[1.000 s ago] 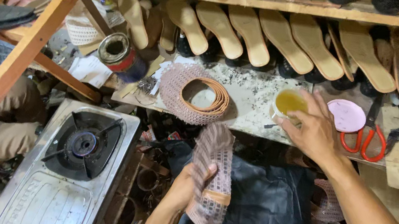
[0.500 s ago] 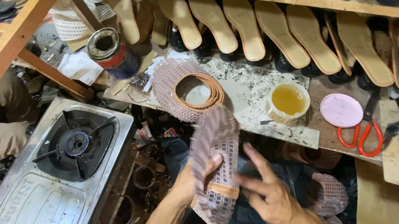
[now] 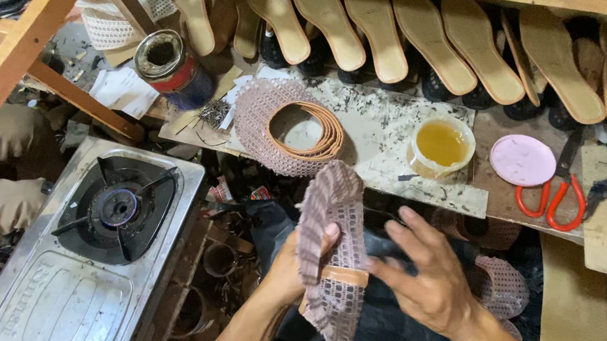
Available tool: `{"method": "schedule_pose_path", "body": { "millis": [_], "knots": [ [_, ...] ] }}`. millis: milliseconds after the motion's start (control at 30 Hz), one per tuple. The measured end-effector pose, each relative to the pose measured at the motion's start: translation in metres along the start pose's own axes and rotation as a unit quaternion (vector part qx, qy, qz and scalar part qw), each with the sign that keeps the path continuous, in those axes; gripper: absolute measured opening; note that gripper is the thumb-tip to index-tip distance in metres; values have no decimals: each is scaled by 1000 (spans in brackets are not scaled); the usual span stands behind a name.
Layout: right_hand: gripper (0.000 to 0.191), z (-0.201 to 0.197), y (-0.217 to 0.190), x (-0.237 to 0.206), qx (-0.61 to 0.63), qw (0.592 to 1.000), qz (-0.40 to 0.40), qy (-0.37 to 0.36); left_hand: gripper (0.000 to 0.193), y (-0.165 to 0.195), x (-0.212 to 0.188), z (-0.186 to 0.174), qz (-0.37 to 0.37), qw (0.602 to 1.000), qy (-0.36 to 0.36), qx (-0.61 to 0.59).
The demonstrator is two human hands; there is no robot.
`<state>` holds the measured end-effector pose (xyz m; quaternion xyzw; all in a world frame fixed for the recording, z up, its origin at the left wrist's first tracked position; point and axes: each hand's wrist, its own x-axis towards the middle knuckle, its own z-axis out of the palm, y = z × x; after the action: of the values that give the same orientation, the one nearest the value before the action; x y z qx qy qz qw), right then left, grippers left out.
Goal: The person sits on the floor and repeatedly applies a yellow liquid from a small container to the inner surface of a pink mesh shoe upper. They hold the upper with one hand and use the other to rub the liquid along the edges and surface, then place the treated upper aside and repeat the process with another upper.
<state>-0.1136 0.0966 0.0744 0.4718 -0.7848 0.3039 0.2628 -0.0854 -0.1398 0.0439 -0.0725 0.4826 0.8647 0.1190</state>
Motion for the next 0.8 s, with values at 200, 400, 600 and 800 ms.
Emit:
{"method": "schedule_pose_path", "body": {
  "millis": [200, 400, 600, 800],
  "knots": [
    [57, -2, -5, 3, 42, 998, -48, -24, 29, -24, 9, -22, 41, 999, -12, -18],
    [50, -6, -1, 1, -4, 994, -84, -68, 30, -18, 7, -20, 38, 999, -7, -30],
    [32, -12, 29, 12, -65, 996, 36, -58, 37, 14, -5, -13, 81, 994, 53, 45],
    [41, -21, 80, 33, -74, 975, 194, -72, 34, 3, 2, -47, 45, 998, 28, -16]
  ]
}}
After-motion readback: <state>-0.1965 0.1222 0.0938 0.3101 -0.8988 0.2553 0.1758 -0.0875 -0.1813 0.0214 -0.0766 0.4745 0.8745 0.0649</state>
